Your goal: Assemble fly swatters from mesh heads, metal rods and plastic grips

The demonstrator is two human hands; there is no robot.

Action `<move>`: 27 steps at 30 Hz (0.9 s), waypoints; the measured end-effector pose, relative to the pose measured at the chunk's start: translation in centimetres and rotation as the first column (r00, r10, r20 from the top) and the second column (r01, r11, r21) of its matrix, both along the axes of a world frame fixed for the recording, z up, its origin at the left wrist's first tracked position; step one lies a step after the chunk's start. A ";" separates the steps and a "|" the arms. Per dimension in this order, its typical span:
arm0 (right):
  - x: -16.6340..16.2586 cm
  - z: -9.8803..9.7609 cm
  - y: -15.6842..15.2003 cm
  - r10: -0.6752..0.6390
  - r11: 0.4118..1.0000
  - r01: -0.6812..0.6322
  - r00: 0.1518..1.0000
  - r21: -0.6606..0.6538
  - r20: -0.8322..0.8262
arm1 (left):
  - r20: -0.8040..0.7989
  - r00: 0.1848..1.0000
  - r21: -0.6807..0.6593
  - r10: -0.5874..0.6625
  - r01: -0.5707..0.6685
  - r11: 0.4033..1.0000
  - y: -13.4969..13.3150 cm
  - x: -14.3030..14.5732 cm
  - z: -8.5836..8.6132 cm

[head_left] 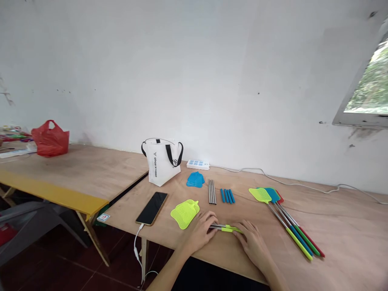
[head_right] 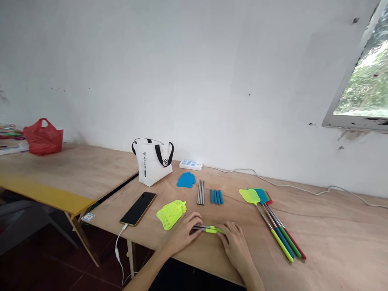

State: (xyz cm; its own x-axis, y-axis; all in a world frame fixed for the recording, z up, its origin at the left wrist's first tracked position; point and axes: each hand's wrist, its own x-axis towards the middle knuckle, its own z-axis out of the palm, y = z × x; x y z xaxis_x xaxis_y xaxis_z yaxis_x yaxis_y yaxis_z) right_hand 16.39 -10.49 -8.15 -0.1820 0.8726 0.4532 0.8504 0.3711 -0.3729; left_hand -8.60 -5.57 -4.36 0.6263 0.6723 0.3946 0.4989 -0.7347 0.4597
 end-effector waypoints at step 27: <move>0.5 -0.9 0.1 -0.069 0.985 0.048 0.991 0.167 0.117 | -0.128 0.863 0.001 0.489 -0.493 0.870 2.3 -3.6 1.6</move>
State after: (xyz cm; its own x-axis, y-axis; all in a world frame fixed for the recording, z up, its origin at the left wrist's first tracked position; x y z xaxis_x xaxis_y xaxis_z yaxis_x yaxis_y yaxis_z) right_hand 16.86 -10.35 -9.02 -0.1955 0.7992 0.5683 0.9078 0.3668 -0.2035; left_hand -12.25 -3.32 -2.78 0.2529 0.9157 0.3123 0.8440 -0.3666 0.3914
